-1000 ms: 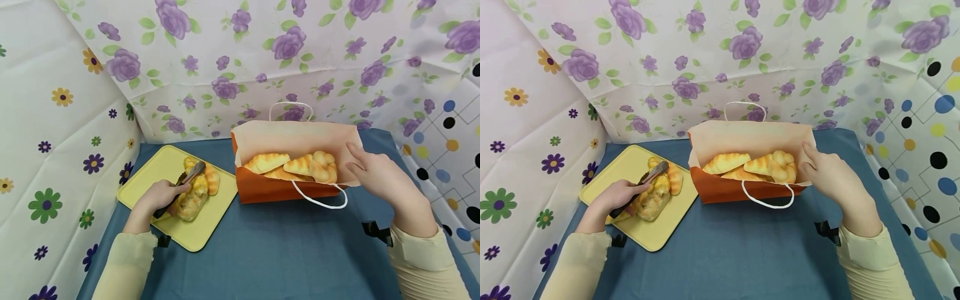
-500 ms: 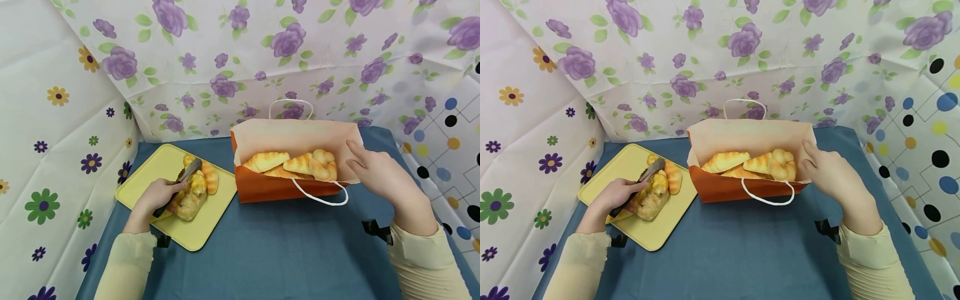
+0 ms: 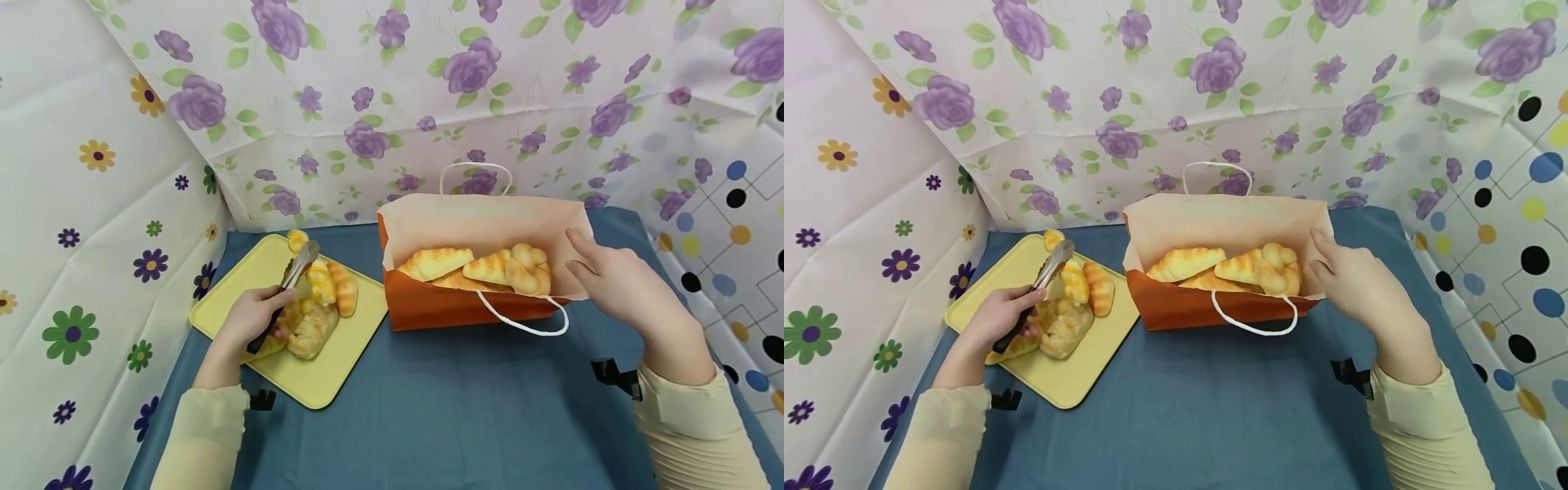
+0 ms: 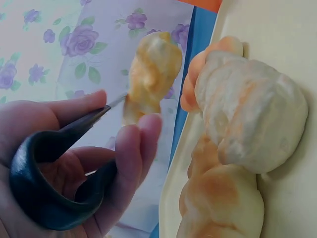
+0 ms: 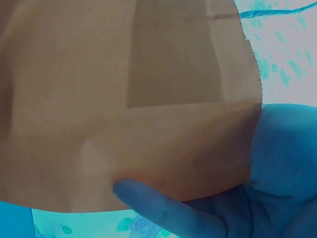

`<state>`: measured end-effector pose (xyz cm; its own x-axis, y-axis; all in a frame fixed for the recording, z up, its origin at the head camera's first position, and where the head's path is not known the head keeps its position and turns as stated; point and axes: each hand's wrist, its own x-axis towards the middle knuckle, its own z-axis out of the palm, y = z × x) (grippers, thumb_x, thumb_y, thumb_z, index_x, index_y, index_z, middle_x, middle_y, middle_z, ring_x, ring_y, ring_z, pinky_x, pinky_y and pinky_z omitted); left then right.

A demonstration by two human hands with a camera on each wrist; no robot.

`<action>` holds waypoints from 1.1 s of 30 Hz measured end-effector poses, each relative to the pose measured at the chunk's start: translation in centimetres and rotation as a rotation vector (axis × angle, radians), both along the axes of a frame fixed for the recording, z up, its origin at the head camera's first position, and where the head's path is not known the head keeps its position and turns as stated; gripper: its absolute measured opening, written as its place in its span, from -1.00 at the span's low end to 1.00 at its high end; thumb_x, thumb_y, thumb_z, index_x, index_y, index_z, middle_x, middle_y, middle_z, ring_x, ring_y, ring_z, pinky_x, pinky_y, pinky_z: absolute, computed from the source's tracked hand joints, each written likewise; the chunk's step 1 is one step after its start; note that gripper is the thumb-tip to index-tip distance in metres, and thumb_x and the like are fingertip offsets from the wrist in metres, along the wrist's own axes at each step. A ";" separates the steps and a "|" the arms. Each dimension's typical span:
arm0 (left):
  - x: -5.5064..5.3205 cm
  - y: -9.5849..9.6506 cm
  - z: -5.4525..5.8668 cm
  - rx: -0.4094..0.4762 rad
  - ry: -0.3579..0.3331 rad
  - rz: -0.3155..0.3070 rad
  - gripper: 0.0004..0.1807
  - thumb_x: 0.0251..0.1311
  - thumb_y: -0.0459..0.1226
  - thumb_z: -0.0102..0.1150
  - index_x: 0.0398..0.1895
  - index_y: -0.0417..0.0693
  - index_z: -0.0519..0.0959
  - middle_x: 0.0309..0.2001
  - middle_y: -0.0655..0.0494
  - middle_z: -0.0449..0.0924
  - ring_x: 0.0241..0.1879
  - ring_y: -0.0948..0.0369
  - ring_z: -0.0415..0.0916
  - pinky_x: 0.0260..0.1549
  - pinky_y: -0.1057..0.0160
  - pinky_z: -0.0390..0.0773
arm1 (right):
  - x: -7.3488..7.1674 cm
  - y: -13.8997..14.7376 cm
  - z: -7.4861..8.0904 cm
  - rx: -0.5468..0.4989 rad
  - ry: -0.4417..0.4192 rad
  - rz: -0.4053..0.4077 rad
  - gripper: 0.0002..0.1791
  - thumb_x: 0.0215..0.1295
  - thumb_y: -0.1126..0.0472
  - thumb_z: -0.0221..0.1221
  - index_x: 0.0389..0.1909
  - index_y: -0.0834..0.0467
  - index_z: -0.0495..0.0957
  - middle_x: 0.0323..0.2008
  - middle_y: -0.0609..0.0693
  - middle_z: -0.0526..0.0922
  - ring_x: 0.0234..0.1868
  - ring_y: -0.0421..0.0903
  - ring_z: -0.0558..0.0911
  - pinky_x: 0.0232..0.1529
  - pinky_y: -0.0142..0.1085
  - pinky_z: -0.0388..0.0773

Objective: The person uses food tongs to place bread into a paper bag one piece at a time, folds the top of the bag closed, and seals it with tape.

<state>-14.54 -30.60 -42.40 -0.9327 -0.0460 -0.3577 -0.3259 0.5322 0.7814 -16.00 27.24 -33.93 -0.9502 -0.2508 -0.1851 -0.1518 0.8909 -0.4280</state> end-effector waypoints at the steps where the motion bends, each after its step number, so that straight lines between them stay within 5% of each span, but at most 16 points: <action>1: 0.1 0.0 0.0 0.027 0.016 0.012 -0.39 0.61 0.08 0.12 0.24 -0.36 0.55 -0.32 -0.16 0.55 -0.52 0.11 0.69 -0.41 0.13 0.71 | 0.0 0.0 0.0 0.002 -0.003 0.000 -0.22 0.77 -0.11 -0.14 0.75 0.15 -0.14 0.55 0.52 0.15 0.39 0.56 0.39 0.25 0.46 0.35; 10: 0.7 0.0 0.2 0.120 0.088 0.081 -0.25 0.62 0.04 0.13 0.65 -0.19 0.27 0.00 -0.30 0.50 -0.46 0.15 0.70 -0.40 0.23 0.69 | 0.0 -0.1 0.1 0.005 -0.013 -0.003 -0.21 0.77 -0.13 -0.15 0.76 0.14 -0.15 0.57 0.50 0.12 0.40 0.55 0.38 0.25 0.46 0.35; 18: 0.9 0.4 1.0 0.133 0.188 0.100 -0.18 0.61 0.03 0.14 0.73 -0.03 0.05 0.00 -0.10 0.55 -0.40 0.20 0.71 -0.38 0.31 0.63 | 0.1 -0.1 0.1 0.001 -0.005 0.000 -0.23 0.77 -0.10 -0.13 0.75 0.16 -0.13 0.59 0.49 0.10 0.41 0.56 0.37 0.27 0.46 0.33; 22: 1.2 0.8 2.0 0.114 0.260 0.091 -0.21 0.62 0.00 0.14 0.73 0.02 0.06 0.32 -0.22 0.50 -0.40 0.29 0.67 -0.40 0.34 0.57 | 0.1 -0.1 0.1 0.002 -0.007 0.001 -0.22 0.77 -0.11 -0.14 0.75 0.15 -0.13 0.58 0.49 0.10 0.41 0.56 0.36 0.27 0.46 0.33; 26: 1.6 1.5 3.4 0.105 0.318 0.069 -0.21 0.61 -0.03 0.16 0.72 -0.03 0.07 0.67 -0.07 0.13 -0.38 0.33 0.66 -0.40 0.36 0.53 | 0.1 -0.1 0.2 0.002 -0.009 0.002 -0.22 0.77 -0.11 -0.14 0.75 0.16 -0.13 0.56 0.51 0.13 0.41 0.56 0.37 0.27 0.46 0.34; 33: 2.2 2.8 5.8 0.030 0.451 0.015 -0.24 0.59 -0.04 0.21 0.71 0.11 0.14 0.57 -0.10 0.33 -0.27 0.31 0.66 -0.28 0.41 0.57 | 0.0 -0.2 0.2 0.003 -0.009 0.006 -0.23 0.77 -0.10 -0.13 0.75 0.17 -0.12 0.54 0.53 0.16 0.40 0.56 0.38 0.26 0.46 0.34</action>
